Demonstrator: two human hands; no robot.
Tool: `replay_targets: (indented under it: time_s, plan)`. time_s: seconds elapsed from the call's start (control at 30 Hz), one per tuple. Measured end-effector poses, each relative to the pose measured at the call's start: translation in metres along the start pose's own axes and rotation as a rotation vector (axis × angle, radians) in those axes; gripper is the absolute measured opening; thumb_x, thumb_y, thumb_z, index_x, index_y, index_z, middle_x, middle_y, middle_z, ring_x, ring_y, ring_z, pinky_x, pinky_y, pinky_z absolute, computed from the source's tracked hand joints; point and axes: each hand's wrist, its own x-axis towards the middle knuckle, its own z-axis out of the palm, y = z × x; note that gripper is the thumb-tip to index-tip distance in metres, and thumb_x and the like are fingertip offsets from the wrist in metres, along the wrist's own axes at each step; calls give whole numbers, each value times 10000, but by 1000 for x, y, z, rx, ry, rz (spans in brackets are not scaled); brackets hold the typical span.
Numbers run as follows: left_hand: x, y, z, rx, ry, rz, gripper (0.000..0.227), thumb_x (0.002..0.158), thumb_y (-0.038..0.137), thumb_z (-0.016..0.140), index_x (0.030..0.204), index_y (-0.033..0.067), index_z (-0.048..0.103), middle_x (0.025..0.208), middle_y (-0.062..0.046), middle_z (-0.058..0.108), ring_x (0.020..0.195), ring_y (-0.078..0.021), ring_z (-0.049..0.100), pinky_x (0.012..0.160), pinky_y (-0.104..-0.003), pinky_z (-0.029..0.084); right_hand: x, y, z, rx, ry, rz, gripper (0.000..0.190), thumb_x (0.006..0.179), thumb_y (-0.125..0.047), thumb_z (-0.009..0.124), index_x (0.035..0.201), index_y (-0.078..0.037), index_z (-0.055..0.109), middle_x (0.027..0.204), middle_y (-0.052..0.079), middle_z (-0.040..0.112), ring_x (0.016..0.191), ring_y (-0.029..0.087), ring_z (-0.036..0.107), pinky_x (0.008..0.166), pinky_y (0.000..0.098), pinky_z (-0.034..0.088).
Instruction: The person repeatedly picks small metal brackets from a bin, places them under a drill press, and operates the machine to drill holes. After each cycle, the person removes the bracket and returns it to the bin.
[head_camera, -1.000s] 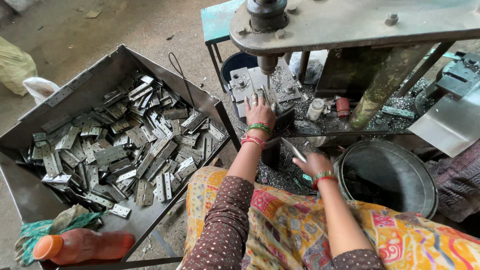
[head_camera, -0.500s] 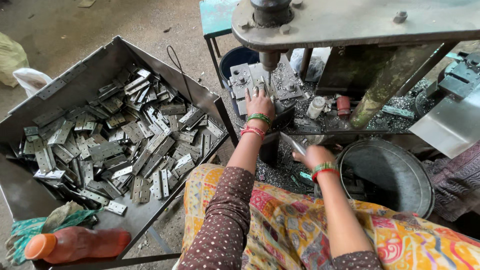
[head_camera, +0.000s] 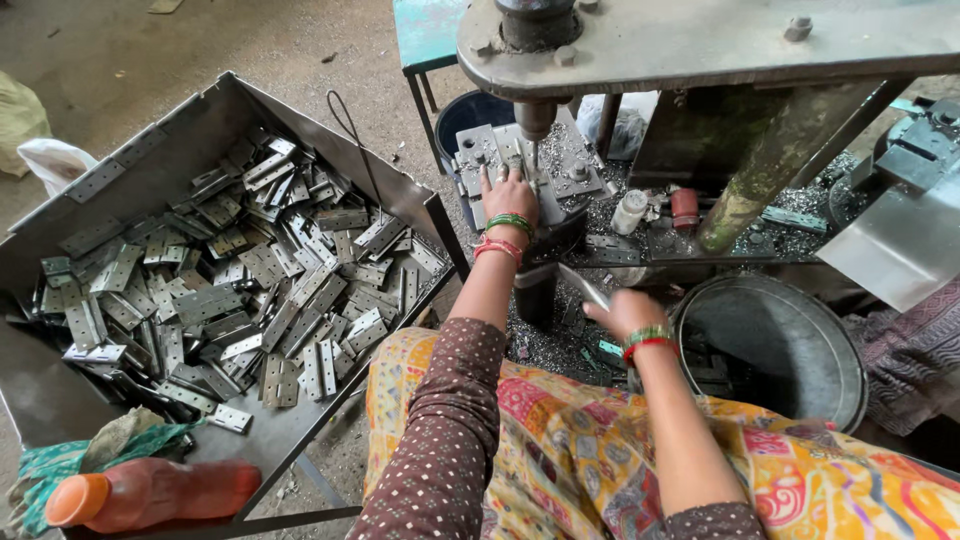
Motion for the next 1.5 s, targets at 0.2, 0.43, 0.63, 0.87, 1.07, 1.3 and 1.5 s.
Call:
replay_targets:
  time_s: [0.2, 0.43, 0.63, 0.87, 1.07, 1.3, 1.5]
  plan:
    - [-22, -2, 1, -36, -4, 30, 393, 1065, 219, 401, 1171, 128, 768, 1461, -78, 586, 1469, -244, 454, 1298, -540, 92, -17, 8, 32, 10, -38, 71, 612, 895, -644, 618, 968, -60, 789, 970, 214, 759, 902, 401, 740, 821, 502, 579]
    - [0, -7, 23, -90, 99, 20, 408, 988, 246, 391, 1054, 113, 771, 1450, -47, 551, 1382, -256, 451, 1213, -580, 73, 3, -8, -10, -44, -65, 80, 647, 861, -678, 629, 972, -67, 809, 979, 206, 770, 914, 391, 750, 826, 492, 585]
    - [18, -6, 17, -38, 10, 54, 334, 997, 222, 460, 1057, 167, 784, 1441, -57, 566, 1284, -248, 544, 1234, -574, 139, 12, 32, 52, 24, -26, 91, 723, 863, -737, 567, 948, -54, 789, 940, 211, 761, 877, 403, 739, 776, 517, 579]
    - [-87, -82, 9, -96, 542, 124, 288, 881, 249, 574, 1136, 160, 674, 1226, -36, 650, 1116, -224, 685, 1062, -537, 459, 20, 42, 44, 13, -90, 44, 834, 861, -776, 596, 889, 36, 788, 866, 281, 768, 847, 438, 750, 776, 528, 555]
    - [-241, -258, 47, -51, 327, -701, 361, 934, 342, 657, 1213, 114, 679, 1276, -107, 640, 1127, -319, 644, 953, -511, 498, 18, 26, -17, -107, -101, 28, 751, 919, -746, 593, 883, -30, 814, 805, 193, 775, 779, 387, 753, 732, 494, 567]
    - [-327, -313, 126, -95, 140, -1003, 588, 776, 283, 811, 1312, 163, 601, 1328, -180, 534, 1202, -393, 554, 1013, -499, 469, 5, 14, -24, -170, -52, 19, 755, 928, -762, 572, 868, -50, 818, 815, 166, 787, 797, 379, 751, 744, 490, 562]
    - [-340, -336, 159, -102, 276, -773, 516, 851, 153, 753, 1333, 75, 583, 1168, -197, 585, 1067, -420, 599, 890, -494, 541, 1, 8, -29, -171, -60, 45, 759, 934, -752, 568, 909, -26, 787, 804, 195, 782, 782, 390, 750, 729, 503, 563]
